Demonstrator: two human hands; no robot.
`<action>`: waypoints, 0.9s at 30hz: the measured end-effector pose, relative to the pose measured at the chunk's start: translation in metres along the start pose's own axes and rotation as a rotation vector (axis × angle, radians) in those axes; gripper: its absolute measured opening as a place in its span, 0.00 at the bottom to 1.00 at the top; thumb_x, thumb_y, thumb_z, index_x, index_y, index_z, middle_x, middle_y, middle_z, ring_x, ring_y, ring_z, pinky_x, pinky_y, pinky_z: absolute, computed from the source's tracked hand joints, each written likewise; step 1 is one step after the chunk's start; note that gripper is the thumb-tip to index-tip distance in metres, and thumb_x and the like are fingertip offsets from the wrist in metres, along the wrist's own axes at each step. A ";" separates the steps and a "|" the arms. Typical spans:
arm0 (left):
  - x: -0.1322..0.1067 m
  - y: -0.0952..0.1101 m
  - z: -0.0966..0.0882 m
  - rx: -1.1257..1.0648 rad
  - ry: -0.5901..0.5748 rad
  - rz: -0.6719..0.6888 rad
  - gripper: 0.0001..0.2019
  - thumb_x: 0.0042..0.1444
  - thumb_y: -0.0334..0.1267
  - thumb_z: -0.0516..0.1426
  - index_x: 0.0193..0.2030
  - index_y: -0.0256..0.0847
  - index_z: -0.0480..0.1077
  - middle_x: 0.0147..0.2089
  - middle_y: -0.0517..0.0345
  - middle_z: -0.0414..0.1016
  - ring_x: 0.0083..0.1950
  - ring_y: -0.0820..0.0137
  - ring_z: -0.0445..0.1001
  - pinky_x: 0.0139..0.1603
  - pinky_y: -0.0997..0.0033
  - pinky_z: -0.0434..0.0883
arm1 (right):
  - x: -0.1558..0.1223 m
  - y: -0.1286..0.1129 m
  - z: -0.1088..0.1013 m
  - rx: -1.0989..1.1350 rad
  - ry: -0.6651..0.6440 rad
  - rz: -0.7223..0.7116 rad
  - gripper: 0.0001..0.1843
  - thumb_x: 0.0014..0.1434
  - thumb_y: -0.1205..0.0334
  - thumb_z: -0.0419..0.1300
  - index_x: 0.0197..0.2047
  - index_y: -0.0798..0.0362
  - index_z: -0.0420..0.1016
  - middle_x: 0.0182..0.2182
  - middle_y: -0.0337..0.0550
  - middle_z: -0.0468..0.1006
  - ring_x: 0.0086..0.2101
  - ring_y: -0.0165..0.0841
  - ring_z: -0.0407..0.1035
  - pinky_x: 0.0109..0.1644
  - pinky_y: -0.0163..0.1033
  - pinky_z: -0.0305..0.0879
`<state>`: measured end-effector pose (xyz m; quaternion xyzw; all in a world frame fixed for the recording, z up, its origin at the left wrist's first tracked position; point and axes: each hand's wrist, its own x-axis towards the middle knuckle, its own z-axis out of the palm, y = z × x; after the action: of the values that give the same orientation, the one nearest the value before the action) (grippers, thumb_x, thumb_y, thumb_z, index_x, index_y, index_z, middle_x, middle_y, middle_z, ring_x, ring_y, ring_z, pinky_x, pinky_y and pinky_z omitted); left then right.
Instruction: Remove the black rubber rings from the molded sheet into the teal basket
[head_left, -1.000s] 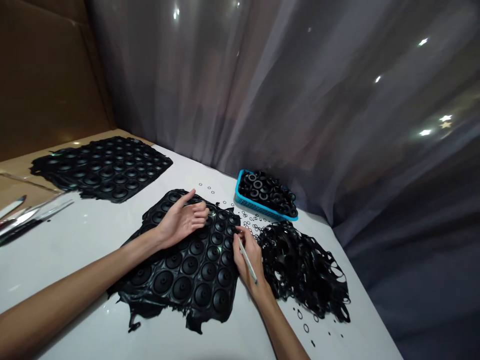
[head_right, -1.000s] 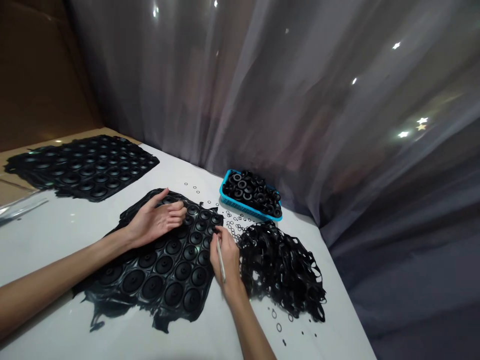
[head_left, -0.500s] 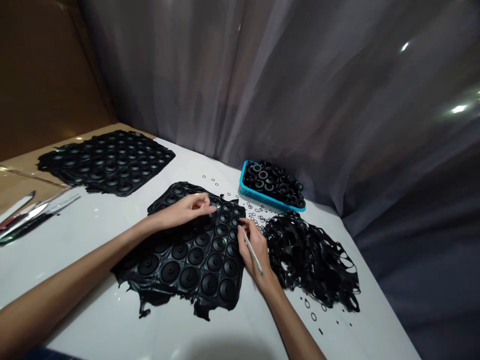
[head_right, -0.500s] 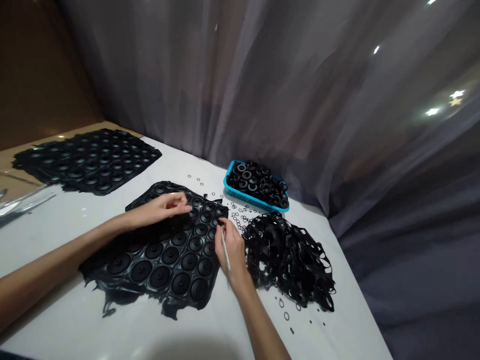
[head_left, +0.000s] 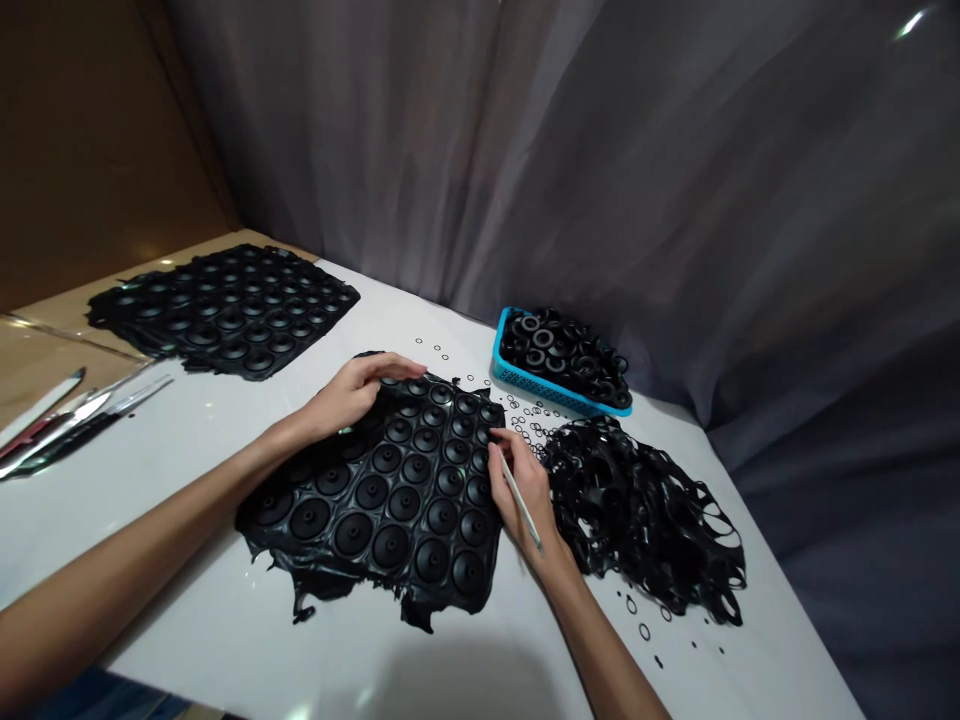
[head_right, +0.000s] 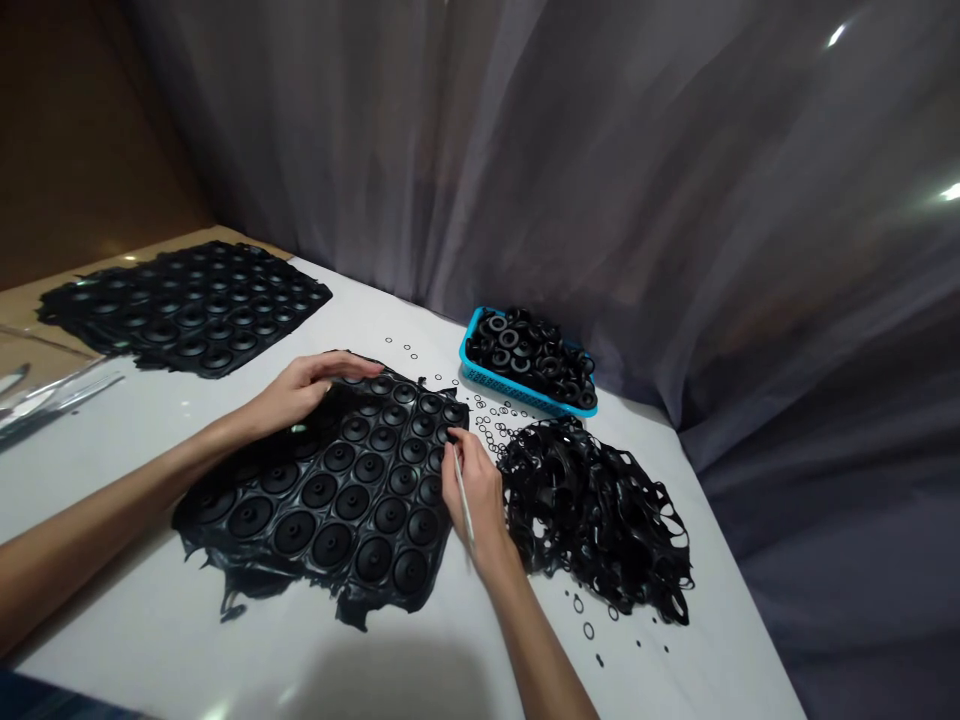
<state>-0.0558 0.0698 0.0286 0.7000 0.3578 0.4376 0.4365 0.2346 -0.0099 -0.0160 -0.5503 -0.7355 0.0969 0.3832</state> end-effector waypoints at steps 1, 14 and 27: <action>-0.001 0.002 0.000 0.008 0.018 -0.001 0.27 0.42 0.28 0.49 0.47 0.37 0.80 0.53 0.50 0.86 0.56 0.61 0.83 0.62 0.56 0.77 | 0.000 0.000 -0.001 0.000 -0.007 -0.004 0.12 0.74 0.60 0.51 0.54 0.52 0.73 0.44 0.49 0.83 0.41 0.38 0.80 0.48 0.42 0.75; -0.013 0.004 0.008 0.438 0.027 0.100 0.07 0.38 0.30 0.46 0.14 0.41 0.59 0.13 0.65 0.58 0.17 0.76 0.57 0.22 0.73 0.53 | 0.000 0.001 0.001 -0.006 -0.025 -0.011 0.12 0.74 0.59 0.51 0.54 0.51 0.73 0.44 0.49 0.82 0.41 0.39 0.78 0.48 0.44 0.75; -0.011 -0.005 0.010 0.639 -0.063 0.220 0.09 0.59 0.25 0.48 0.43 0.41 0.63 0.40 0.55 0.71 0.39 0.66 0.70 0.42 0.64 0.69 | 0.000 0.001 0.000 0.007 -0.062 0.006 0.13 0.75 0.59 0.50 0.54 0.51 0.72 0.47 0.50 0.81 0.45 0.40 0.79 0.50 0.45 0.75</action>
<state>-0.0508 0.0585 0.0179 0.8492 0.3853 0.3258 0.1559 0.2354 -0.0095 -0.0161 -0.5479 -0.7450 0.1178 0.3618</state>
